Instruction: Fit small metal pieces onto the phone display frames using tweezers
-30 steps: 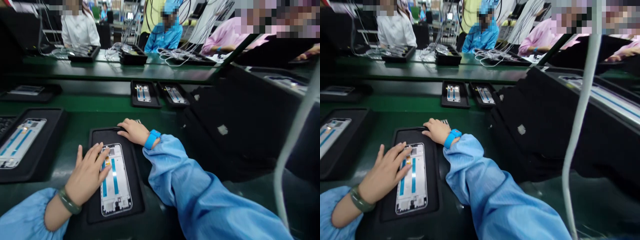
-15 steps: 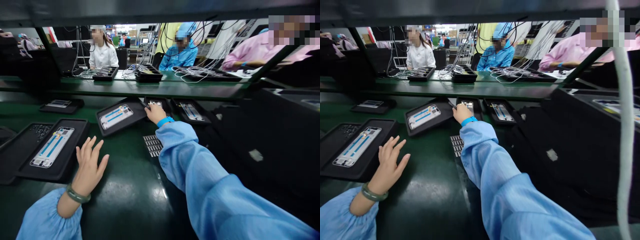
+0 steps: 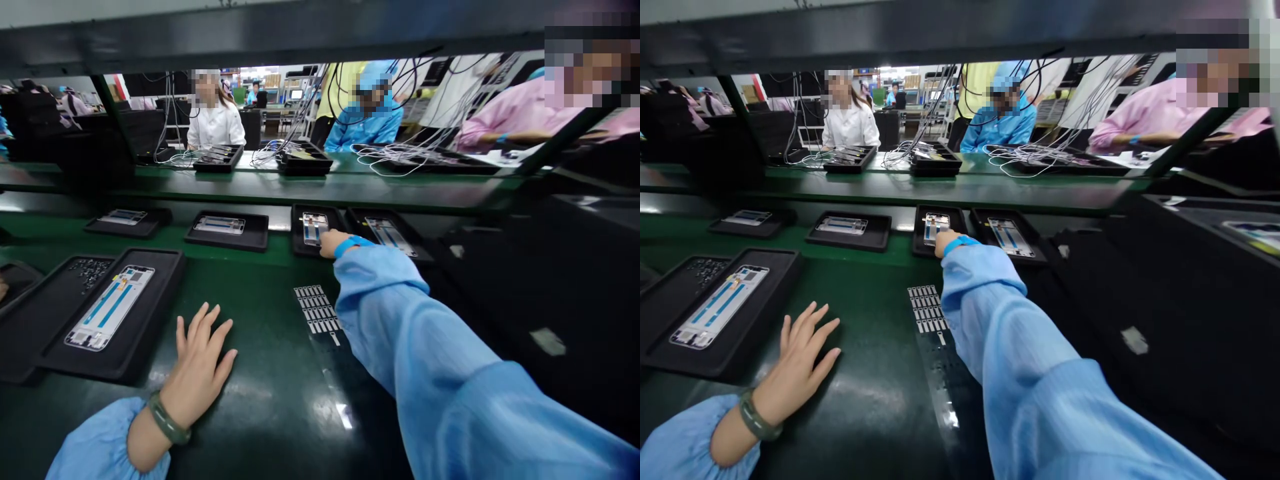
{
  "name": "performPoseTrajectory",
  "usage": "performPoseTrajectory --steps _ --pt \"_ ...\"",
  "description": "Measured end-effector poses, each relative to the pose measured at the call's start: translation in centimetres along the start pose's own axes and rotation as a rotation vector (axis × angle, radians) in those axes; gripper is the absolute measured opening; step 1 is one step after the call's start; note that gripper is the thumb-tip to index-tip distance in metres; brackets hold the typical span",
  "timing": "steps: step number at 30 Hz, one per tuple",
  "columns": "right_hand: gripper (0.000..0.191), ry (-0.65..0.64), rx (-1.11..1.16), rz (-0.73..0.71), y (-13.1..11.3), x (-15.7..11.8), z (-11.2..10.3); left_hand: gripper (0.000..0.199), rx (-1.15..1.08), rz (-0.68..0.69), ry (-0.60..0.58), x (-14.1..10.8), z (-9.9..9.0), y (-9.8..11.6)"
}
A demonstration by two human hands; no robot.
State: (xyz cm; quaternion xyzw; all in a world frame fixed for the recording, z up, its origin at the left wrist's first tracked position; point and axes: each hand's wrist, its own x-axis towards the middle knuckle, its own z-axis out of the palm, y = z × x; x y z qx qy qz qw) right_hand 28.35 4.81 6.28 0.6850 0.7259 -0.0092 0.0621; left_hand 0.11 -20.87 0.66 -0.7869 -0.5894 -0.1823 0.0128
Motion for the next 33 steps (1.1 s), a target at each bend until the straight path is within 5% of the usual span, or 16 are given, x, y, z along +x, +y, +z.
performPoseTrajectory --steps 6,17,25,33 --pt "0.040 0.045 -0.010 -0.086 2.3 -1.9 2.1 0.033 -0.013 -0.003 -0.028 0.2 0.4 -0.1" --pt "0.033 0.072 -0.084 -0.238 1.9 -3.8 2.8 0.033 -0.059 0.017 -0.067 0.3 0.6 -0.2" --pt "0.031 0.143 -0.103 -0.374 -1.8 -6.7 0.3 0.033 -0.080 0.029 -0.072 0.1 0.5 -0.1" --pt "0.023 0.110 -0.059 -0.590 -3.8 -14.6 -2.2 0.035 -0.100 0.008 -0.046 0.1 0.6 -0.1"
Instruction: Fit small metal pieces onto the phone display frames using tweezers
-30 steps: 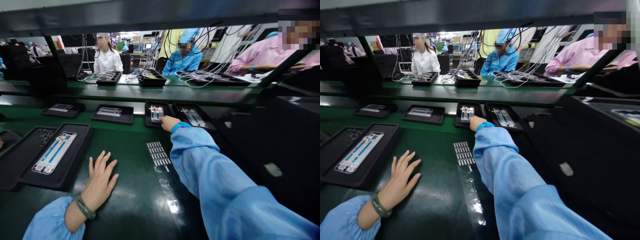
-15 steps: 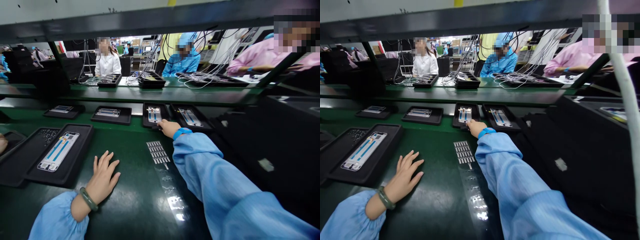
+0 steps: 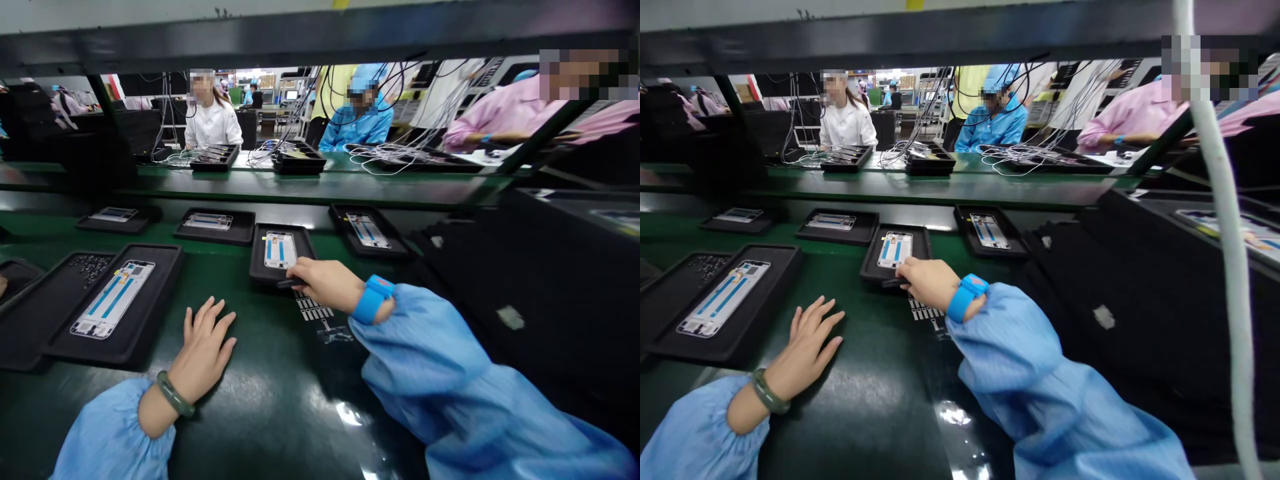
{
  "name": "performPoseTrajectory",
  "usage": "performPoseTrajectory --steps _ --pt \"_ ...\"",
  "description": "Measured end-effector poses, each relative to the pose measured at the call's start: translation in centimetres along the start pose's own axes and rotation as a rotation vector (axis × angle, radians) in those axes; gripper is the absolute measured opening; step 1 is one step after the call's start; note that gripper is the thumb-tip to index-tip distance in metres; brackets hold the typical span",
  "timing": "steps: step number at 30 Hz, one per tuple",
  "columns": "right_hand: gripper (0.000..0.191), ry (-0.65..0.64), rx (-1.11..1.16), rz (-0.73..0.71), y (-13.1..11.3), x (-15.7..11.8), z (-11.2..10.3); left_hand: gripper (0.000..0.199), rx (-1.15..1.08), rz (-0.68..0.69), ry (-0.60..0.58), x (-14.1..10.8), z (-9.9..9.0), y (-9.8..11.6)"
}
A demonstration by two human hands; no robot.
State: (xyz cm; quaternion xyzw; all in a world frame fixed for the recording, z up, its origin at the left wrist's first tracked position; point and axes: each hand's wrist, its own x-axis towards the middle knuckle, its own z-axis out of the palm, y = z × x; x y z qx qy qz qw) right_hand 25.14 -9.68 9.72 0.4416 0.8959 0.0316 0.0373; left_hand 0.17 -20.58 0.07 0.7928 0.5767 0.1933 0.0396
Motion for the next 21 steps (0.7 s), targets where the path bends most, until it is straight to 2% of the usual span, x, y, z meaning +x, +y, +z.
performPoseTrajectory --steps 3,6,9,11,13,15,16,17,18,21 --pt "0.023 -0.043 0.068 -0.105 -2.5 -3.1 -0.5 0.036 -0.010 -0.043 0.032 0.2 -0.2 -0.3" --pt "0.021 -0.087 0.116 -0.224 -5.7 -6.5 -0.1 0.037 -0.028 -0.085 0.054 0.4 -0.5 -0.6" --pt "0.014 -0.081 0.151 -0.319 -9.2 -10.0 0.7 0.039 -0.053 -0.101 0.065 0.7 -0.7 -1.0" --pt "0.015 -0.071 0.281 -0.410 -10.8 -11.8 0.8 0.040 -0.071 -0.100 0.067 0.8 -0.7 -1.1" --pt "0.014 -0.082 0.471 -0.532 -11.2 -12.6 0.4 0.042 -0.085 -0.095 0.067 0.9 -0.6 -1.2" --pt "0.012 -0.059 0.624 -0.577 -9.9 -12.3 0.1 0.043 -0.094 -0.089 0.061 1.0 -0.4 -1.1" --pt "0.014 -0.025 0.681 -0.558 -8.8 -11.7 0.2 0.044 -0.098 -0.084 0.055 1.0 -0.3 -1.1" --pt "0.019 0.093 0.834 -0.418 -7.5 -11.0 0.5 0.043 -0.101 -0.077 0.046 1.0 -0.2 -1.1" --pt "0.026 0.198 0.967 -0.241 -6.2 -10.2 1.0 0.043 -0.104 -0.071 0.036 1.0 -0.2 -1.1" --pt "0.046 0.409 1.257 0.345 -2.4 -8.1 3.6 0.042 -0.115 -0.057 0.015 1.0 -0.2 -1.2"
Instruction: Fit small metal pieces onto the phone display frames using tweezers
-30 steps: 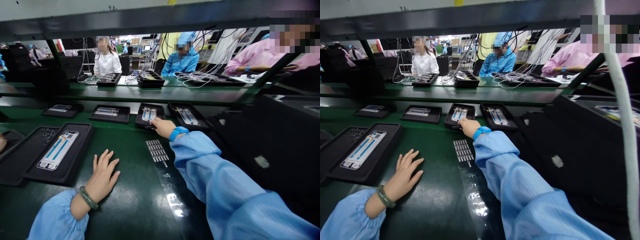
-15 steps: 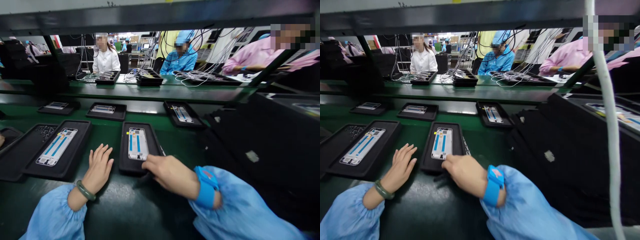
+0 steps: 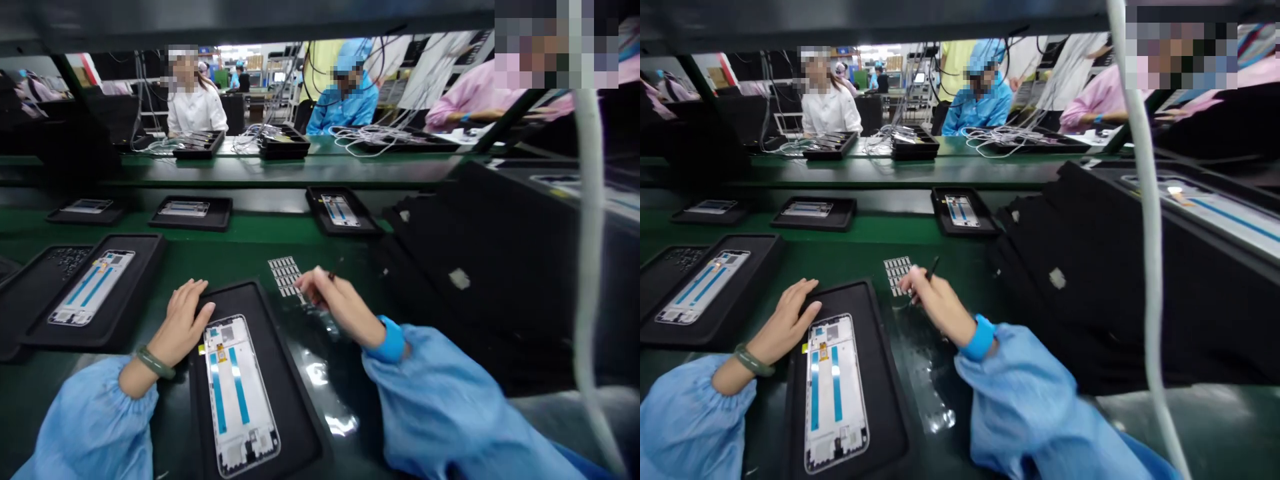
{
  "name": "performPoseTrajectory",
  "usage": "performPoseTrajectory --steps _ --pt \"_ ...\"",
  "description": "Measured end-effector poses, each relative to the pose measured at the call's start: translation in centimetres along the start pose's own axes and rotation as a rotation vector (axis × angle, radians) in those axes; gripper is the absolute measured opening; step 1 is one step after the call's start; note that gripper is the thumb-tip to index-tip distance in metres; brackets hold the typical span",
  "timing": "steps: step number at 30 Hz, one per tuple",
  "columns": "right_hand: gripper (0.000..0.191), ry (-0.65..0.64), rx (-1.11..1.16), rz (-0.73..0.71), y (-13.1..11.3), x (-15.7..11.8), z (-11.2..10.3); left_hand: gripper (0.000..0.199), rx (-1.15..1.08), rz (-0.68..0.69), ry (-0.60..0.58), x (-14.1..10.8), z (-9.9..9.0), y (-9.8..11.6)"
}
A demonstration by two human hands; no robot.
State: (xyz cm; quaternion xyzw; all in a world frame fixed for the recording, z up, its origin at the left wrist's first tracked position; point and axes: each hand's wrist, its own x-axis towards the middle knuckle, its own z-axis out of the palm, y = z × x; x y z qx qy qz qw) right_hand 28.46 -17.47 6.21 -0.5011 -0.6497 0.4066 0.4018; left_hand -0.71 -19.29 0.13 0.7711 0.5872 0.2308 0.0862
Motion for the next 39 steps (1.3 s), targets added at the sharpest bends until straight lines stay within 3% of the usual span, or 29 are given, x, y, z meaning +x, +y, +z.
performPoseTrajectory --steps 3,8,10,13,16,20,24,39 --pt "0.053 0.165 0.238 0.198 3.0 1.4 -0.7 0.042 -0.010 0.018 -0.006 0.1 -0.2 -0.2" --pt "0.040 0.215 0.386 0.285 4.8 1.8 -1.1 0.043 -0.001 0.086 -0.025 1.0 -1.0 0.7" --pt "0.040 0.216 0.326 0.281 5.2 1.9 -1.3 0.040 0.003 0.142 -0.061 1.7 -1.3 2.2" --pt "0.037 0.203 0.210 0.254 6.1 1.8 -1.3 0.040 0.089 0.333 -0.218 2.8 -1.1 5.6" --pt "0.038 0.181 0.157 0.251 6.8 1.5 -0.8 0.044 0.169 0.514 -0.366 3.6 0.3 9.4" --pt "0.039 0.200 0.123 0.234 7.2 1.3 0.1 0.045 0.185 0.561 -0.418 3.7 2.7 12.2" --pt "0.038 0.188 0.091 0.198 7.2 1.1 0.5 0.041 0.198 0.548 -0.422 3.6 3.6 12.6" --pt "0.038 0.169 0.128 0.269 6.2 1.5 0.4 0.042 0.198 0.518 -0.401 3.5 3.4 12.7"
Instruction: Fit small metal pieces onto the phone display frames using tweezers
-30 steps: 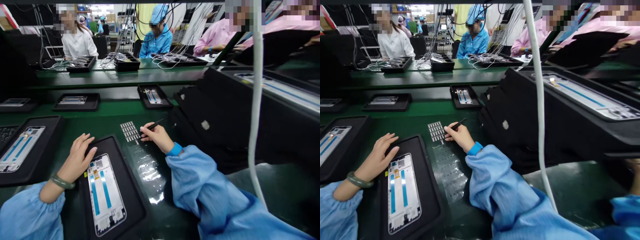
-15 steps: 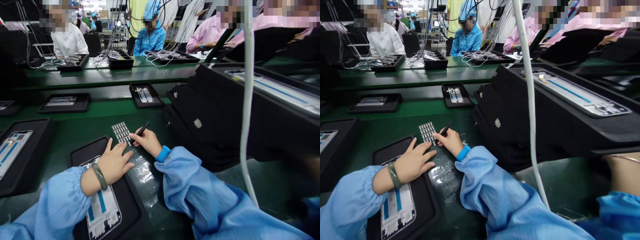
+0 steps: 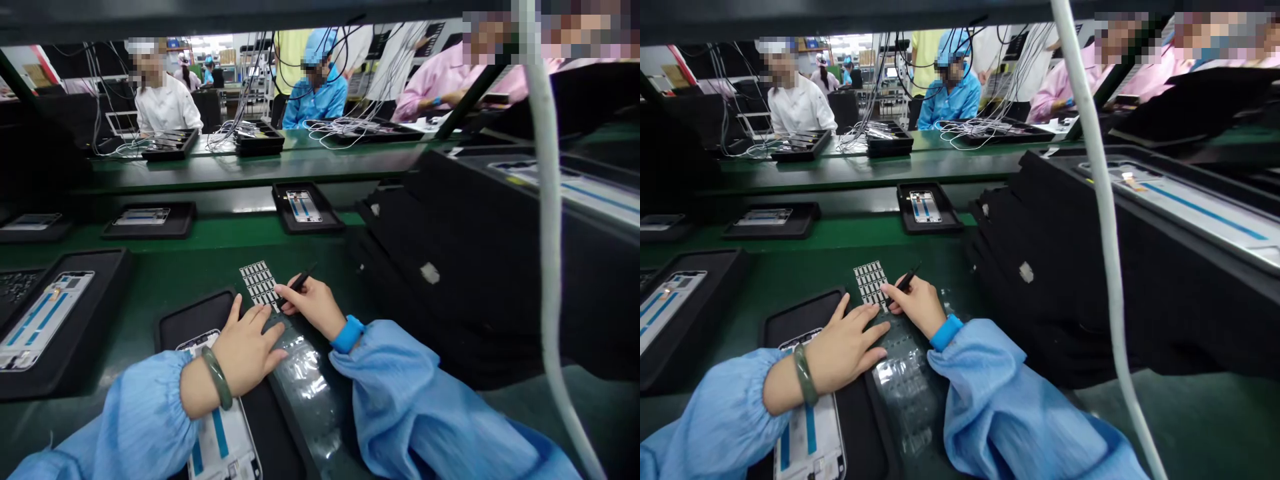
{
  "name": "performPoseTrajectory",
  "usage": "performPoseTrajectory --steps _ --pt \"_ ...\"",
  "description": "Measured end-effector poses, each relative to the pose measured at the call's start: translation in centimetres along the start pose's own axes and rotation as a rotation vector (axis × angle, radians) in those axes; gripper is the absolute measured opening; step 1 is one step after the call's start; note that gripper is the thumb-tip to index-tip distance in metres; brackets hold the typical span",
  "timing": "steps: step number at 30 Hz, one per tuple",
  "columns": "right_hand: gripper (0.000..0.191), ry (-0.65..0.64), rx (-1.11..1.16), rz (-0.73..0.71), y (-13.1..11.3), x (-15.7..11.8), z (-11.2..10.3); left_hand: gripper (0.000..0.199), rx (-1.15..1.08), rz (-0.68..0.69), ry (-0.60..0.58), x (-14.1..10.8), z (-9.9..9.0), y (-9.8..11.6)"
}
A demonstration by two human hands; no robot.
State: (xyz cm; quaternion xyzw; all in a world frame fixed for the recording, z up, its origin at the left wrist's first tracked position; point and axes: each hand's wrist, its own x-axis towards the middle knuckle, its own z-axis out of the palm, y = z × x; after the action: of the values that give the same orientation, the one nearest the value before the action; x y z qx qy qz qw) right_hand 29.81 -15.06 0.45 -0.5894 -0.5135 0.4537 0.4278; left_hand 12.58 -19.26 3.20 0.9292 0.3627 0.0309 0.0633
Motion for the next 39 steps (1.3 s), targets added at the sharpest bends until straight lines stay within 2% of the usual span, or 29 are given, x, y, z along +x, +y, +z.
performPoseTrajectory --steps 11,14,19,23,28,34,39 --pt "0.039 0.008 -0.018 -0.010 0.6 0.2 -0.1 0.038 -0.017 -0.022 0.048 0.0 0.1 0.2" --pt "0.040 0.001 0.027 0.013 0.5 0.3 -0.1 0.035 -0.013 -0.090 0.074 0.9 -0.1 0.1" --pt "0.040 0.003 0.110 0.068 0.1 0.4 0.0 0.049 0.016 -0.209 0.121 3.4 -0.1 -0.2" --pt "0.040 0.013 0.187 0.067 -0.2 0.2 0.0 0.031 0.009 -0.211 0.111 4.0 0.0 -0.3" --pt "0.041 0.097 0.297 0.017 -0.5 -0.3 0.1 0.019 -0.022 -0.180 0.100 3.5 0.2 -0.3" --pt "0.037 0.111 0.207 -0.117 -0.2 -1.0 0.1 0.022 -0.055 -0.157 0.099 3.4 0.5 -0.8" --pt "0.035 0.099 0.145 -0.126 -0.1 -1.3 0.1 0.023 -0.081 -0.162 0.090 3.4 0.5 -0.8"
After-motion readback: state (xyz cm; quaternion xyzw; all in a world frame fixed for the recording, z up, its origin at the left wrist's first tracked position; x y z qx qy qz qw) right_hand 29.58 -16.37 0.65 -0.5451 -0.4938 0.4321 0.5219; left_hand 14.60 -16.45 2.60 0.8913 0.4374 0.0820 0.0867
